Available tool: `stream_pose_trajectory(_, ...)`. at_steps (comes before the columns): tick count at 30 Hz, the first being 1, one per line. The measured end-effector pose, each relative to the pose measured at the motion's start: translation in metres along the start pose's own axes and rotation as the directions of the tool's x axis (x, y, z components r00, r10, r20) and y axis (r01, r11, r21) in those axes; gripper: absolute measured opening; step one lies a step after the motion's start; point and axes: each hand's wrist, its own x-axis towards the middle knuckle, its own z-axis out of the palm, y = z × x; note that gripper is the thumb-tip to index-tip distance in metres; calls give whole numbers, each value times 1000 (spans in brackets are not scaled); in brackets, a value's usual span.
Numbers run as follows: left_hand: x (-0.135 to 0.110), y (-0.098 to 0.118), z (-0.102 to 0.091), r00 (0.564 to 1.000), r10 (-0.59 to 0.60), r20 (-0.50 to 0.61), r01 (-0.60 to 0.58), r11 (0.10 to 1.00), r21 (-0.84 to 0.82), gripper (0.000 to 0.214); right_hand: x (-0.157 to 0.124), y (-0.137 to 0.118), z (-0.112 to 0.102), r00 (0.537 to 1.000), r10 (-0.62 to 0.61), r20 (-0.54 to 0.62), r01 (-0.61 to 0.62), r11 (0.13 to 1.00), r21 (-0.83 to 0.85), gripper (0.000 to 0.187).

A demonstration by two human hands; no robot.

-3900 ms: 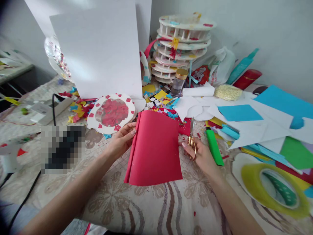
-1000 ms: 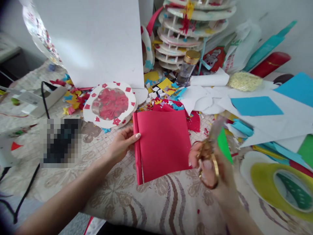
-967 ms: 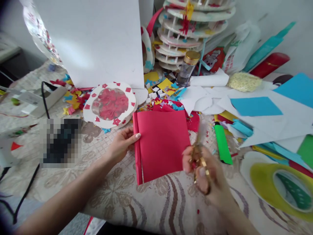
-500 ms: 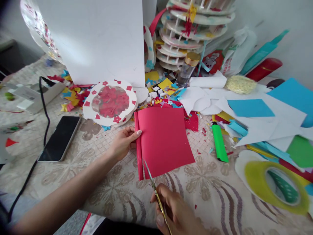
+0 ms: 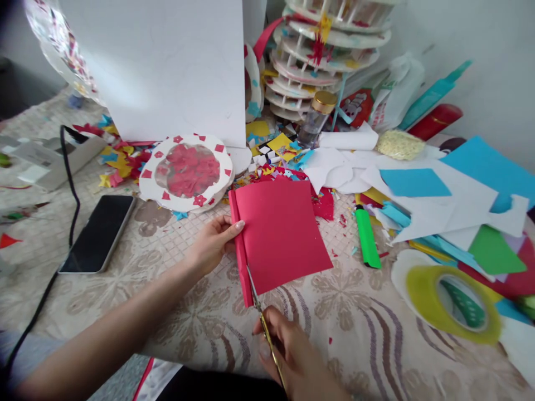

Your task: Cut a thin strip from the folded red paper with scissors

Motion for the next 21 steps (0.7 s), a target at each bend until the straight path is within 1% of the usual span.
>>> stream_pose_trajectory(3, -2, -1, 2, 1000, 5, -3, -5, 1000, -3, 42, 1, -17, 1, 1000, -3, 19, 3, 1000, 5, 47)
stream_pose_trajectory(6, -4, -2, 3, 1000, 15, -3, -15, 1000, -9, 39, 4, -26, 3, 1000, -9, 24, 9, 1000, 11, 42)
stream_pose_trajectory(9, -5, -4, 3, 1000, 11, 8, -11, 1000, -22, 38, 7, -28, 4, 1000, -5, 18, 5, 1000, 18, 39)
stream_pose_trajectory(15, -6, -5, 3, 999, -28, 32, 30, 997, -69, 36, 12, -30, 6, 999, -52, -12, 52, 998, 21, 47)
stream_pose_trajectory(19, -6, -5, 3, 998, -45, 32, 47, 995, -88, 37, 16, -32, 8, 996, -76, -40, 77, 997, 25, 46)
stream_pose_trajectory(21, -6, -6, 4, 999, -47, 24, 49, 995, -90, 38, 18, -32, 9, 995, -93, -37, 94, 995, 21, 46)
